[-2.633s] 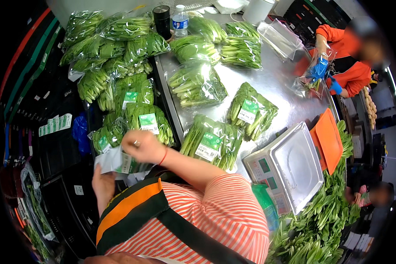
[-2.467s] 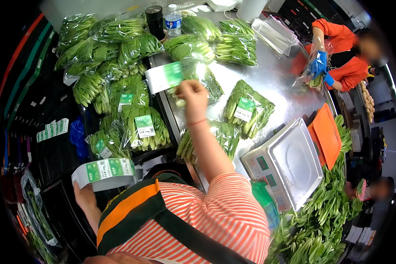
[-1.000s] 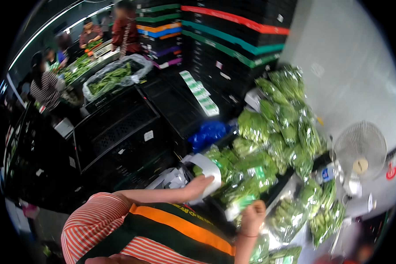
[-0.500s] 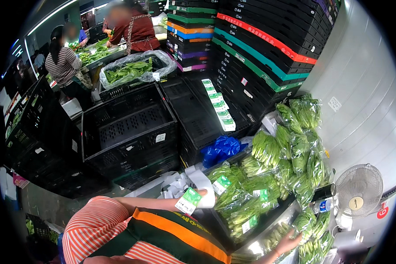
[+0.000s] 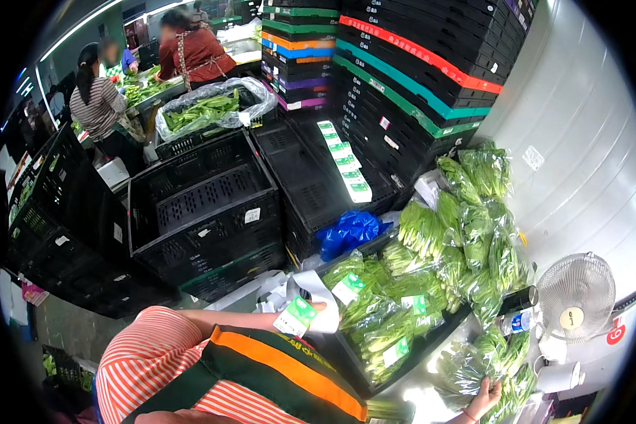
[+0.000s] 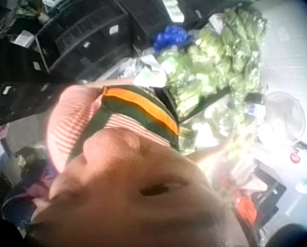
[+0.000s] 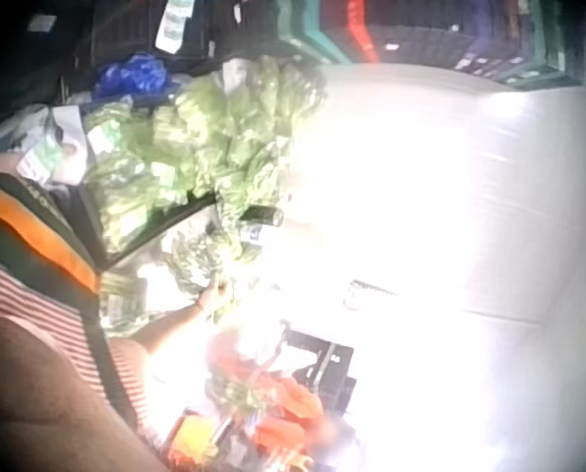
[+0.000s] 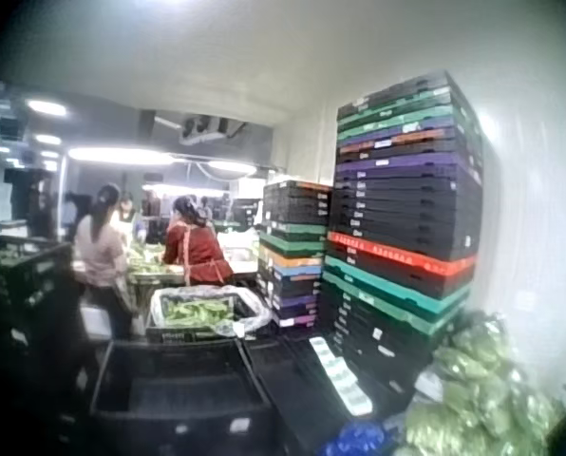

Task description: The person applies printed labels to pre-packaged bundles of green leafy vegetables on a stainless steel table. They then place the labeled bundles into black plastic crates. Other workers are visible in the background performing similar tasks.

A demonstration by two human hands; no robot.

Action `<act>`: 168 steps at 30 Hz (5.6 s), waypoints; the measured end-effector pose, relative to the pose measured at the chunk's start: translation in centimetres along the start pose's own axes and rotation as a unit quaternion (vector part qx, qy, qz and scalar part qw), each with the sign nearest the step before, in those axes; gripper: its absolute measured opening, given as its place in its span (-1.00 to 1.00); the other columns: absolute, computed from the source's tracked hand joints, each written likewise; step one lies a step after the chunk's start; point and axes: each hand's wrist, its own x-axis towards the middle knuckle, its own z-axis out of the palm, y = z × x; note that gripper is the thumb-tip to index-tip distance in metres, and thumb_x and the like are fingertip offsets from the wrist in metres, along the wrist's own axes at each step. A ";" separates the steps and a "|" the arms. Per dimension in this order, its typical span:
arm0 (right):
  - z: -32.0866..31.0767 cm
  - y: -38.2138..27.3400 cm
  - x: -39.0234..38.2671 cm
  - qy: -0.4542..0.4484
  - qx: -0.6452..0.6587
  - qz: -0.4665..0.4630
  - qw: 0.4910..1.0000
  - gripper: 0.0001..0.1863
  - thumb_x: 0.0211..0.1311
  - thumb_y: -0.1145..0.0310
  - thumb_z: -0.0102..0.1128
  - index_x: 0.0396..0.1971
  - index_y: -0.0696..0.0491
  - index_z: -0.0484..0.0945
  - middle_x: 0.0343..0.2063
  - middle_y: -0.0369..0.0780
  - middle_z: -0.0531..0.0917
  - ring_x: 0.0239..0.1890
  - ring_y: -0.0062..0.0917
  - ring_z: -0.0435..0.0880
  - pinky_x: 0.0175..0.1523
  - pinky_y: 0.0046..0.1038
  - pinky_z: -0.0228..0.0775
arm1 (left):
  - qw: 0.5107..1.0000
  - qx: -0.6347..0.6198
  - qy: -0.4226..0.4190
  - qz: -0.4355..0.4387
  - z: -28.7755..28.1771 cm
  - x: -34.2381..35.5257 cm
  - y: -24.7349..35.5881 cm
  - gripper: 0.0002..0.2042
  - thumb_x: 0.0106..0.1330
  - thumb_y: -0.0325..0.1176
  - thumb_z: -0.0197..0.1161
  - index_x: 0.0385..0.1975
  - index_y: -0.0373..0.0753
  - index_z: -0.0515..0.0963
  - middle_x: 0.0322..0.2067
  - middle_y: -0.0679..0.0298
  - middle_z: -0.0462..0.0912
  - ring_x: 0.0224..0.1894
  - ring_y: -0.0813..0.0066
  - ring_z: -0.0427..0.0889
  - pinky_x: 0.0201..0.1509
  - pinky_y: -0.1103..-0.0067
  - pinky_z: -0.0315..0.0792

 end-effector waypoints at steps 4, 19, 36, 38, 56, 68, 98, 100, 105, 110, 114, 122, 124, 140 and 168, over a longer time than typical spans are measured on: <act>0.0 -8.7 -4.9 -0.050 -0.176 -0.217 0.959 -0.87 -0.11 0.67 0.10 -0.49 0.16 0.46 -0.41 -0.27 0.52 -0.24 -0.48 0.46 -0.06 -0.51 0.26 | 1.000 -0.010 -0.003 -0.012 0.9 1.4 -0.8 -0.85 0.21 -0.35 0.05 -0.31 -0.28 0.44 -0.46 0.26 0.51 -0.43 0.49 0.52 -0.36 0.58 0.43; 28.6 -14.0 -12.4 -0.367 0.012 -0.329 0.870 -0.64 -0.15 0.38 0.31 -0.24 0.10 0.52 -0.15 -0.14 0.50 -0.05 -0.27 0.44 0.02 -0.37 0.28 | 0.965 0.252 -0.030 0.066 5.2 0.1 0.9 -0.74 0.32 -0.26 -0.05 -0.08 -0.24 0.34 -0.27 0.31 0.45 -0.24 0.59 0.49 -0.23 0.67 0.42; 3.1 1.3 -3.9 0.212 -0.035 0.095 0.972 -0.75 -0.04 0.31 0.31 -0.69 0.11 0.47 -0.71 -0.41 0.46 -0.65 -0.77 0.32 -0.56 -0.68 0.16 | 0.971 0.169 0.102 -0.139 2.1 -2.6 3.0 -0.61 0.29 -0.27 -0.05 -0.02 -0.48 0.27 -0.13 -0.06 0.45 -0.09 0.07 0.48 0.03 0.22 0.33; 0.7 3.4 -3.8 0.196 -0.196 0.111 0.954 -0.72 -0.04 0.28 0.32 -0.71 0.10 0.44 -0.73 -0.41 0.44 -0.66 -0.78 0.27 -0.58 -0.66 0.11 | 0.955 0.218 0.087 -0.183 0.9 -2.4 1.8 -0.61 0.29 -0.23 -0.06 -0.03 -0.43 0.31 -0.14 -0.01 0.47 -0.12 0.12 0.50 -0.01 0.29 0.36; 0.7 2.6 1.3 -0.053 -0.507 0.175 0.842 -0.52 -0.10 -0.06 0.19 -0.42 0.11 0.58 -0.53 -0.09 0.60 -0.38 -0.22 0.59 -0.24 -0.27 0.41 | 0.906 0.388 0.023 -0.169 6.9 2.0 1.1 -0.59 0.31 -0.21 -0.07 0.02 -0.40 0.29 -0.07 0.08 0.46 -0.08 0.28 0.49 0.01 0.39 0.33; 8.0 6.0 10.2 0.016 -0.616 0.068 0.784 -0.60 -0.15 0.43 0.21 -0.21 0.05 0.39 -0.21 -0.19 0.48 -0.07 -0.32 0.45 -0.16 -0.34 0.48 | 0.913 0.369 0.123 -0.122 4.7 -1.4 2.5 -0.60 0.30 -0.25 -0.03 0.00 -0.45 0.29 -0.07 0.03 0.46 -0.07 0.26 0.49 0.02 0.38 0.34; 29.5 -9.8 -13.8 -0.205 -0.072 -0.482 0.849 -0.87 -0.15 0.38 0.09 -0.51 0.04 0.45 -0.51 -0.30 0.42 -0.42 -0.48 0.46 -0.43 -0.50 0.35 | 0.956 0.238 0.134 0.109 6.7 -1.3 3.0 -0.71 0.31 -0.29 -0.04 -0.21 -0.44 0.38 -0.27 0.09 0.50 -0.22 0.33 0.51 -0.13 0.45 0.38; 29.5 -9.7 -13.9 -0.176 -0.060 -0.510 0.840 -0.89 -0.17 0.38 0.03 -0.54 0.03 0.42 -0.51 -0.30 0.39 -0.44 -0.49 0.43 -0.43 -0.53 0.33 | 0.968 0.204 0.134 0.064 5.8 -1.0 3.2 -0.71 0.32 -0.27 -0.09 -0.15 -0.40 0.35 -0.21 0.08 0.47 -0.15 0.27 0.49 -0.07 0.38 0.35; 29.5 -9.3 -13.7 -0.209 0.036 -0.401 0.891 -0.89 -0.19 0.39 0.10 -0.58 0.07 0.45 -0.48 -0.26 0.41 -0.37 -0.39 0.44 -0.34 -0.44 0.37 | 0.957 0.229 0.158 0.081 7.6 -0.6 2.3 -0.70 0.31 -0.22 -0.12 -0.16 -0.33 0.36 -0.22 0.14 0.46 -0.15 0.28 0.47 -0.06 0.38 0.33; 29.7 -8.8 -13.6 -0.199 -0.036 -0.487 0.849 -0.89 -0.19 0.37 0.08 -0.60 0.07 0.43 -0.53 -0.29 0.40 -0.40 -0.44 0.43 -0.37 -0.48 0.36 | 0.964 0.193 0.178 0.048 6.7 -0.3 2.4 -0.70 0.28 -0.25 -0.10 -0.16 -0.37 0.36 -0.23 0.12 0.46 -0.17 0.29 0.48 -0.08 0.38 0.33; 29.8 -8.5 -13.5 -0.193 -0.027 -0.525 0.828 -0.91 -0.17 0.35 0.06 -0.63 0.04 0.42 -0.56 -0.29 0.40 -0.44 -0.45 0.45 -0.40 -0.48 0.37 | 0.975 0.107 0.197 0.010 5.6 0.3 2.4 -0.69 0.28 -0.29 -0.07 -0.21 -0.48 0.35 -0.28 0.12 0.47 -0.26 0.34 0.50 -0.17 0.46 0.39; 19.5 -6.8 -2.0 -0.016 0.020 -0.087 0.996 -0.93 -0.03 0.43 0.21 -0.50 0.07 0.57 -0.53 -0.22 0.62 -0.50 -0.48 0.60 -0.38 -0.47 0.45 | 0.915 0.310 0.197 0.169 2.1 0.4 6.1 -0.62 0.32 -0.20 -0.07 -0.04 -0.38 0.33 -0.08 0.07 0.44 -0.02 0.24 0.41 0.09 0.37 0.25; 16.8 -2.2 1.0 0.002 -0.316 -0.089 0.945 -0.81 -0.10 0.38 0.20 -0.41 0.07 0.51 -0.36 -0.14 0.56 -0.28 -0.25 0.56 -0.23 -0.31 0.41 | 0.947 0.212 0.178 0.164 3.9 0.4 6.8 -0.61 0.32 -0.18 -0.07 -0.05 -0.39 0.34 -0.06 0.08 0.44 0.00 0.25 0.40 0.10 0.38 0.23; -13.1 18.3 4.2 0.640 0.303 0.163 0.687 -0.43 -0.22 0.32 0.39 -0.17 0.30 0.40 -0.25 -0.08 0.54 -0.32 -0.36 0.54 -0.16 -0.36 0.45 | 0.918 0.354 0.147 -0.100 8.2 -3.2 3.7 -0.65 0.28 -0.24 -0.03 -0.13 -0.43 0.43 -0.25 0.10 0.55 -0.22 0.35 0.52 -0.11 0.49 0.37; 27.5 -10.5 -11.0 -0.138 -0.033 -0.535 0.833 -0.90 -0.21 0.37 0.06 -0.66 0.02 0.35 -0.60 -0.31 0.33 -0.48 -0.50 0.41 -0.51 -0.53 0.30 | 0.938 0.279 0.168 0.117 9.8 1.5 3.3 -0.81 0.25 -0.42 0.01 -0.27 -0.42 0.41 -0.33 0.15 0.50 -0.30 0.42 0.52 -0.22 0.52 0.39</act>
